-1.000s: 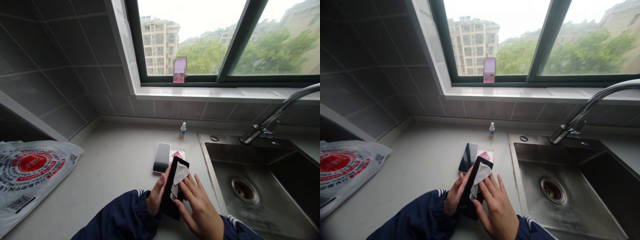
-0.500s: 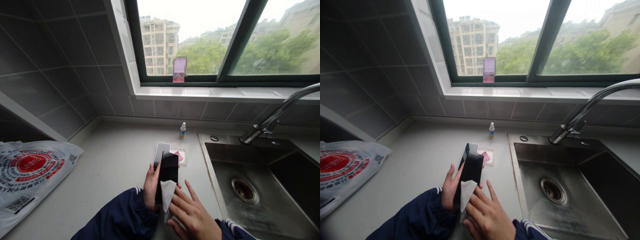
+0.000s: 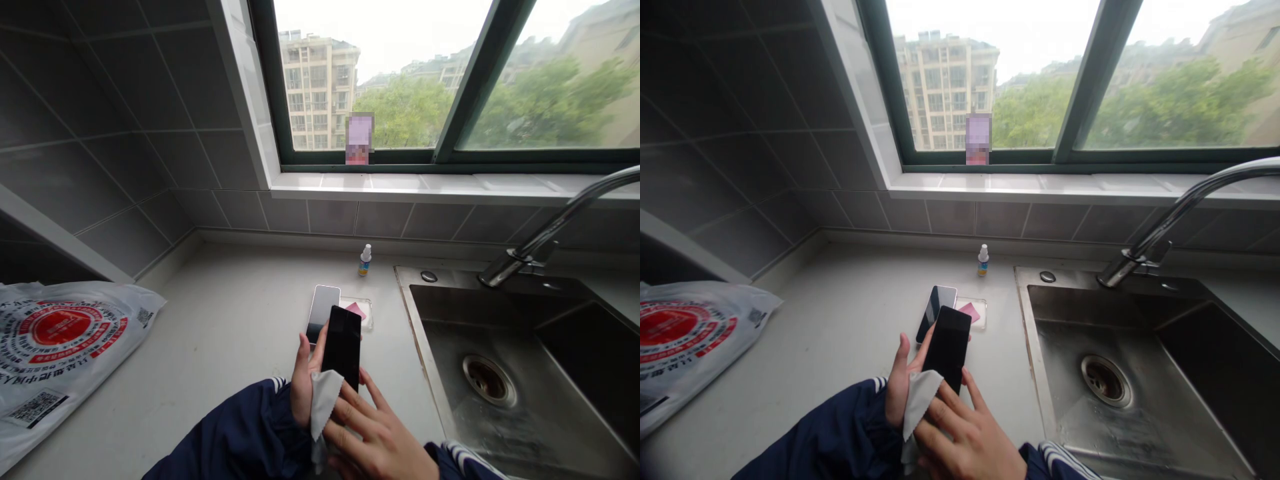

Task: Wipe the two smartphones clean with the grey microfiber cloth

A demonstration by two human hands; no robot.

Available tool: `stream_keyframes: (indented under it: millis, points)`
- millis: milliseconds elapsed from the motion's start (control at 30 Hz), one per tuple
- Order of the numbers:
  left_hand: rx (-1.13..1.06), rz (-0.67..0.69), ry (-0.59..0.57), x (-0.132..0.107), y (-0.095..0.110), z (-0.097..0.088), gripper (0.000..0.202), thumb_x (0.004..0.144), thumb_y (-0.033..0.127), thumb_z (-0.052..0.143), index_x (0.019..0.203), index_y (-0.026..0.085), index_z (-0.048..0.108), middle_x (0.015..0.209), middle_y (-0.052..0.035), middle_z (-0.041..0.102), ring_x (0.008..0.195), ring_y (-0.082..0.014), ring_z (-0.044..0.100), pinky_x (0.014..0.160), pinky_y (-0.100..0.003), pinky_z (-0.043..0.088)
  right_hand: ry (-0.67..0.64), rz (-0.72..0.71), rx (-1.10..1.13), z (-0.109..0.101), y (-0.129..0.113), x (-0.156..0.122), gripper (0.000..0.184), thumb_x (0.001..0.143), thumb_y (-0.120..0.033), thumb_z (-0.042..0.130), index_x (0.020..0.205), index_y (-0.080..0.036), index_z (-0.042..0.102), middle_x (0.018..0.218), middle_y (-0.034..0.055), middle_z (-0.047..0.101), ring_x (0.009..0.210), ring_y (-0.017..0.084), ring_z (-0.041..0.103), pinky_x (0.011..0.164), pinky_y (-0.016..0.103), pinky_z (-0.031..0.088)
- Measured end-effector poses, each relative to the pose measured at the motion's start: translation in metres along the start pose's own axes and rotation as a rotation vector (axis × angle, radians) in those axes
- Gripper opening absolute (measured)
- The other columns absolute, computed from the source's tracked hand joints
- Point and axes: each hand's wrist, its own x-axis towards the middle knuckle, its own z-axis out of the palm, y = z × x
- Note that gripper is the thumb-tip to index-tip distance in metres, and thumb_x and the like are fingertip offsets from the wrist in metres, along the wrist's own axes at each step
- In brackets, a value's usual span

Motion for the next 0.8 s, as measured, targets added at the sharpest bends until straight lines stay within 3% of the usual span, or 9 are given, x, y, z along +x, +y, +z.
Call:
stream_keyframes:
  millis: [133,367,533,800]
  points:
    - [-0.026,-0.01,0.017,0.0,0.005,0.0,0.084,0.087,0.073,0.038,0.155,0.029,0.016,0.127,-0.0166,0.062,0.094,-0.0275,0.068,0.088,-0.045,0.049,-0.002,-0.004,-0.011,0.004,0.0,-0.002,0.04,0.098,-0.037,0.053,0.133,-0.017,0.055,0.133,0.0066,0.062,0.143,0.024,0.036,0.121,0.048,-0.01]
    - [-0.037,-0.07,-0.022,0.003,0.015,-0.004,0.09,0.083,0.078,0.037,0.154,0.027,0.017,0.123,-0.0184,0.064,0.093,-0.0329,0.069,0.08,-0.046,0.05,0.029,0.061,-0.024,0.003,-0.003,-0.002,0.037,0.095,-0.027,0.054,0.13,-0.015,0.057,0.132,0.0071,0.063,0.137,0.026,0.044,0.12,0.051,-0.01]
    - [0.012,-0.057,-0.098,0.005,0.021,-0.007,0.09,0.085,0.077,0.032,0.153,0.022,0.014,0.112,-0.0218,0.067,0.079,-0.0341,0.07,0.07,-0.045,0.05,0.123,0.138,-0.008,-0.002,-0.005,-0.001,0.03,0.093,-0.018,0.054,0.121,-0.014,0.063,0.126,0.0086,0.067,0.136,0.026,0.046,0.122,0.051,-0.003]
    - [0.029,-0.077,-0.149,0.004,0.023,-0.008,0.084,0.089,0.071,0.028,0.154,0.02,0.012,0.106,-0.0212,0.069,0.089,-0.0349,0.07,0.081,-0.048,0.048,0.114,0.167,-0.014,-0.001,0.006,-0.016,0.043,0.093,-0.005,0.05,0.134,-0.014,0.055,0.138,0.0116,0.058,0.141,0.028,0.038,0.121,0.054,0.018]
